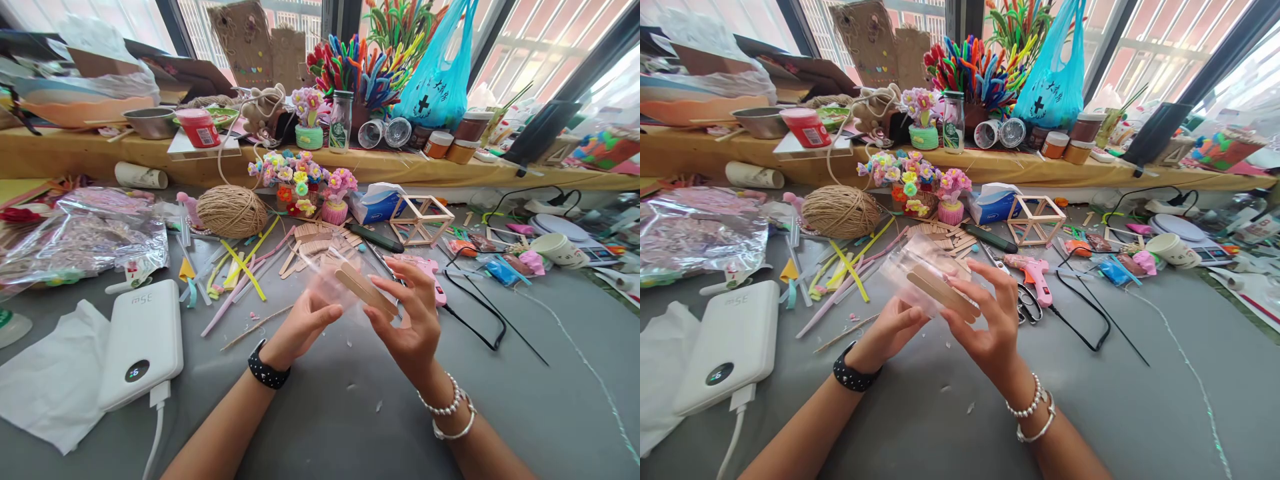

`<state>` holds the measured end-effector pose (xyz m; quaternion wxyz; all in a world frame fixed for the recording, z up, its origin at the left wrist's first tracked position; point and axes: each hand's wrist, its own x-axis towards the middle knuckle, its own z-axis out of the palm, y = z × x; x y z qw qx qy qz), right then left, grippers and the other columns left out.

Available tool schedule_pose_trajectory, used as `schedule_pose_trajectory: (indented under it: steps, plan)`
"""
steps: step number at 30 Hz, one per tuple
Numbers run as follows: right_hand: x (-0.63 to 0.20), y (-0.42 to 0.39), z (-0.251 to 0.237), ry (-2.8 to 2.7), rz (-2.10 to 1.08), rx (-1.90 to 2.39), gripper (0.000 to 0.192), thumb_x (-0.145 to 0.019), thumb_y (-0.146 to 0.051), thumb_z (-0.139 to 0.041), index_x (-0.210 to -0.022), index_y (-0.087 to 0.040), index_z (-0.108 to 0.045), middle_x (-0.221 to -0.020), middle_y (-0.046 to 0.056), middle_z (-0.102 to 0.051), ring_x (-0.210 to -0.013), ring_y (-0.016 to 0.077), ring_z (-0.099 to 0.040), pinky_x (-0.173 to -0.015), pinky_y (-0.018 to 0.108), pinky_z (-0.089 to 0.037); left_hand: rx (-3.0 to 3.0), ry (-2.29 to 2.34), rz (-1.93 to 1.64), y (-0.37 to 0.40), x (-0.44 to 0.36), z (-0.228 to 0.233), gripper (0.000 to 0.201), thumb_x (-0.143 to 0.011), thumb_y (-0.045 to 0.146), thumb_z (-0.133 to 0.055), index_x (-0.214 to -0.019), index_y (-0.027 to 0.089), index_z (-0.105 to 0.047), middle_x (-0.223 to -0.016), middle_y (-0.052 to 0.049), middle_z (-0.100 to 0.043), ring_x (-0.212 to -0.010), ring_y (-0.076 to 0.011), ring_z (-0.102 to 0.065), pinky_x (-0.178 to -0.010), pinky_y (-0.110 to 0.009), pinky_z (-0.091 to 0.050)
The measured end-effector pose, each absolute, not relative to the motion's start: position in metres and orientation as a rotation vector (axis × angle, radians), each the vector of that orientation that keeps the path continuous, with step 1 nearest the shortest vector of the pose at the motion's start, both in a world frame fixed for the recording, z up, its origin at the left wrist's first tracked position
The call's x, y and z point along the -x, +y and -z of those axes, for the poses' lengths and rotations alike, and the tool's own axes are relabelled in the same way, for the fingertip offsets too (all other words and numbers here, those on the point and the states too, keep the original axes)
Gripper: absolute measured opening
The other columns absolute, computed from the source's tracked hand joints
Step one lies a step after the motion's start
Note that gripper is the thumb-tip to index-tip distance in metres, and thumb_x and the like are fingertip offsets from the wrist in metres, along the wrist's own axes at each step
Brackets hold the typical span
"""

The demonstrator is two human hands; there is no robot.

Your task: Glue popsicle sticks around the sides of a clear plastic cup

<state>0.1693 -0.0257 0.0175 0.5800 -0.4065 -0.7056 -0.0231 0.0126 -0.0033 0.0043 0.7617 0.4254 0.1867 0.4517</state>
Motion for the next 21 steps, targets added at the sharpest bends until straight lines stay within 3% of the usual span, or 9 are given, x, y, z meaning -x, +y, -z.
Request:
schedule_pose_trajectory:
  steps: [7,13,21]
  plan:
    - [-0.1706,-0.0220,-0.0173,-1.693,0.022,0.868,0.043,-0.075,-0.011,-0.061,-0.114,-0.028,-0.056,-0.113,0.004,-0.061,-0.112,0.0242,-0.050,-0.094,0.051,-0.040,-1.030,0.502,-0.929,-0.0033,-0.0131,-0.0005,0.049,-0.070,0.028,-0.067,-0.117,0.021,-0.054,-0.127,-0.007,-0.053,-0.123,-0.0269,-0.041,-0.103,-0.040,-0.030]
    - [-0.1726,-0.0242,-0.0197,-1.734,-0.037,0.846,0.041,-0.072,-0.014,-0.065,-0.111,-0.026,-0.059,-0.110,0.006,-0.064,-0.111,0.0256,-0.052,-0.097,0.055,-0.036,-1.142,0.590,-0.966,-0.0054,-0.0179,0.0001,0.061,-0.067,0.027,-0.069,-0.123,0.025,-0.047,-0.126,-0.006,-0.053,-0.118,-0.0262,-0.045,-0.098,-0.039,-0.034]
    - [-0.1732,-0.0235,-0.0218,-1.723,-0.073,0.861,0.036,-0.074,-0.017,-0.064,-0.108,-0.027,-0.061,-0.104,0.003,-0.067,-0.111,0.0252,-0.054,-0.099,0.053,-0.035,-1.188,0.638,-0.939,-0.0053,-0.0173,-0.0004,0.052,-0.067,0.028,-0.069,-0.116,0.023,-0.051,-0.117,-0.005,-0.059,-0.110,-0.0251,-0.052,-0.095,-0.037,-0.038]
